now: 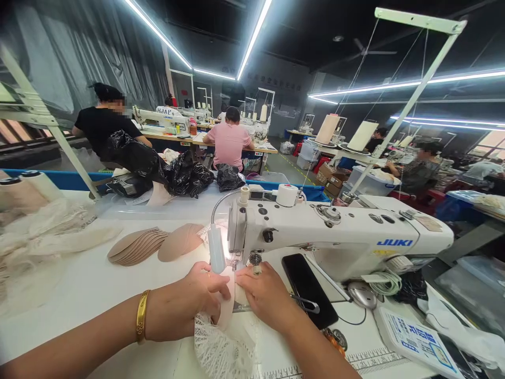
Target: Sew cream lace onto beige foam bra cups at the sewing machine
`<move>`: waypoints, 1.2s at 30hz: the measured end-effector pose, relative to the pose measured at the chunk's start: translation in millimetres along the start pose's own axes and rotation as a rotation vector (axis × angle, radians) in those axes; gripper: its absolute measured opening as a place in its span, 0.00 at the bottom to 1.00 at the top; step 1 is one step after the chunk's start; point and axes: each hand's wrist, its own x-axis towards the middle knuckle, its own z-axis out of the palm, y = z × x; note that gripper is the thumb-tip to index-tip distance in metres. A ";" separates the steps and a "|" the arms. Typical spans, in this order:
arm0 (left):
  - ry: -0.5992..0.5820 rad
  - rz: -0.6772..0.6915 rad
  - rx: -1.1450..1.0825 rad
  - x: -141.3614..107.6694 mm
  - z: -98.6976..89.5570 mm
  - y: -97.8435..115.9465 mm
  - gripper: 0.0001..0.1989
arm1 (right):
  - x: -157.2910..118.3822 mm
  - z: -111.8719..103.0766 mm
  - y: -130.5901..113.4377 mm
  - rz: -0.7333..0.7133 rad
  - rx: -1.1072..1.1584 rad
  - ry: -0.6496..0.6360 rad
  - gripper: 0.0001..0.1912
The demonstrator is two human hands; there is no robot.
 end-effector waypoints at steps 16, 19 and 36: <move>0.001 -0.003 0.007 -0.7 1.1 -5.2 0.04 | -3.0 1.3 3.3 -0.023 -0.018 0.031 0.24; 0.017 0.011 0.006 0.7 2.7 -13.7 0.07 | -2.8 -0.3 2.5 -0.018 -0.007 0.028 0.23; 0.080 0.051 0.241 11.4 -6.2 -22.0 0.10 | 2.1 -16.0 -18.7 -0.139 0.154 -0.034 0.18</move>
